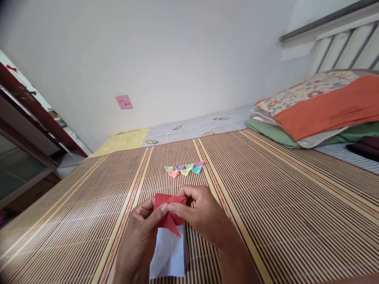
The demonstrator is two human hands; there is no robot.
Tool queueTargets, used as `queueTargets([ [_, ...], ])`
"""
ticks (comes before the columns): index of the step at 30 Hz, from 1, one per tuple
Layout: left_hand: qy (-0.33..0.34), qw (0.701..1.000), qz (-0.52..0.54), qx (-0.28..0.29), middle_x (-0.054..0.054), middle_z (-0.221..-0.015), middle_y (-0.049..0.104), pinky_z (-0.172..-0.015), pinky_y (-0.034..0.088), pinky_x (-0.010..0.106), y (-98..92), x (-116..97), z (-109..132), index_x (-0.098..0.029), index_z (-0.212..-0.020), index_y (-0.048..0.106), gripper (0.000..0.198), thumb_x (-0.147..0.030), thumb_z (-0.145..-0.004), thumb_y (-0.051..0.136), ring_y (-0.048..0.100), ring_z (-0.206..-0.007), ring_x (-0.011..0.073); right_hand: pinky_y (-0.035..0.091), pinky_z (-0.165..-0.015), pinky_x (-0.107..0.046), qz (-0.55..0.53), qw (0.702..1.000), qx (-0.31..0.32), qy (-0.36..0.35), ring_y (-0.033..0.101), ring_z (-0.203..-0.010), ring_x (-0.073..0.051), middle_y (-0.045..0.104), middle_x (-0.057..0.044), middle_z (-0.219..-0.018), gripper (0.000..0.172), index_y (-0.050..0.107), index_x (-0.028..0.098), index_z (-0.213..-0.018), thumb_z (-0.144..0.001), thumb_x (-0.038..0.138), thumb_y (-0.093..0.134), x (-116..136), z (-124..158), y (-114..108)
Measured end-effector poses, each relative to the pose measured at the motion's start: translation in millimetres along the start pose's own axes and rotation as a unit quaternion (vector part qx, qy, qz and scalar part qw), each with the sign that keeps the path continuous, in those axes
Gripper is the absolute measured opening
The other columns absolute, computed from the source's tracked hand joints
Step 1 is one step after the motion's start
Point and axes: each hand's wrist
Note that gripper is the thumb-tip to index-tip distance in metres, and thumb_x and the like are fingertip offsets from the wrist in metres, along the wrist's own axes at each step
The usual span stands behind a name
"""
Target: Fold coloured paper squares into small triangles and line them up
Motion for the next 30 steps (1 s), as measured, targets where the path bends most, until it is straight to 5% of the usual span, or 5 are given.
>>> queueTargets([
  [13, -0.038, 0.993, -0.052, 0.100, -0.003, -0.062, 0.053, -0.059, 0.038, 0.022, -0.2, 0.1, 2.8, -0.016, -0.063, 0.063, 0.026, -0.027, -0.077, 0.083, 0.045, -0.060, 0.0105, 0.040, -0.052, -0.024, -0.044, 0.995, -0.086, -0.017, 0.047, -0.055, -0.011, 0.055, 0.004, -0.062, 0.027, 0.062, 0.019, -0.071, -0.091, 0.035, 0.070, -10.3, 1.9, -11.0],
  [18, -0.016, 0.996, 0.085, -0.011, 0.000, -0.070, 0.067, -0.066, 0.048, 0.026, 1.9, 2.3, -2.8, -0.018, -0.076, 0.072, 0.013, -0.024, -0.076, 0.084, 0.059, -0.063, 0.0130, 0.053, -0.079, -0.033, -0.122, 0.974, -0.179, -0.065, 0.066, -0.085, -0.020, 0.070, -0.006, -0.089, 0.033, 0.071, 0.020, -0.095, -0.096, 0.051, 0.060, -18.2, -3.1, -16.4],
  [20, 0.000, 0.988, 0.140, -0.066, 0.002, -0.076, 0.072, -0.071, 0.052, 0.028, 4.3, 2.9, -5.3, -0.019, -0.084, 0.075, 0.014, -0.023, -0.075, 0.085, 0.066, -0.070, 0.0156, 0.054, -0.086, -0.037, -0.165, 0.971, -0.161, -0.064, 0.067, -0.095, -0.023, 0.072, -0.010, -0.102, 0.041, 0.071, 0.021, -0.109, -0.094, 0.057, 0.060, -21.7, -6.2, -14.2],
  [25, 0.015, 0.964, 0.231, -0.131, 0.005, -0.089, 0.078, -0.078, 0.055, 0.029, 13.3, 6.3, -6.9, -0.019, -0.089, 0.078, 0.020, -0.023, -0.072, 0.087, 0.071, -0.080, 0.0166, 0.055, -0.087, -0.038, -0.205, 0.979, -0.011, -0.005, 0.070, -0.094, -0.023, 0.075, -0.008, -0.100, 0.036, 0.072, 0.020, -0.105, -0.076, 0.038, 0.084, -19.9, -12.9, 14.9],
  [30, 0.009, 0.972, 0.214, -0.098, 0.003, -0.089, 0.078, -0.086, 0.054, 0.030, 19.2, 12.9, -5.3, -0.021, -0.087, 0.080, 0.019, -0.020, -0.070, 0.088, 0.071, -0.083, 0.0163, 0.054, -0.073, -0.032, -0.142, 0.984, -0.102, -0.019, 0.065, -0.076, -0.018, 0.071, -0.003, -0.082, 0.014, 0.072, 0.018, -0.090, -0.084, 0.030, 0.076, -11.9, -10.8, 25.0],
])
Point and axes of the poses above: each hand's wrist, its own z-axis away from the middle knuckle, its own y-axis out of the palm, x = y × z
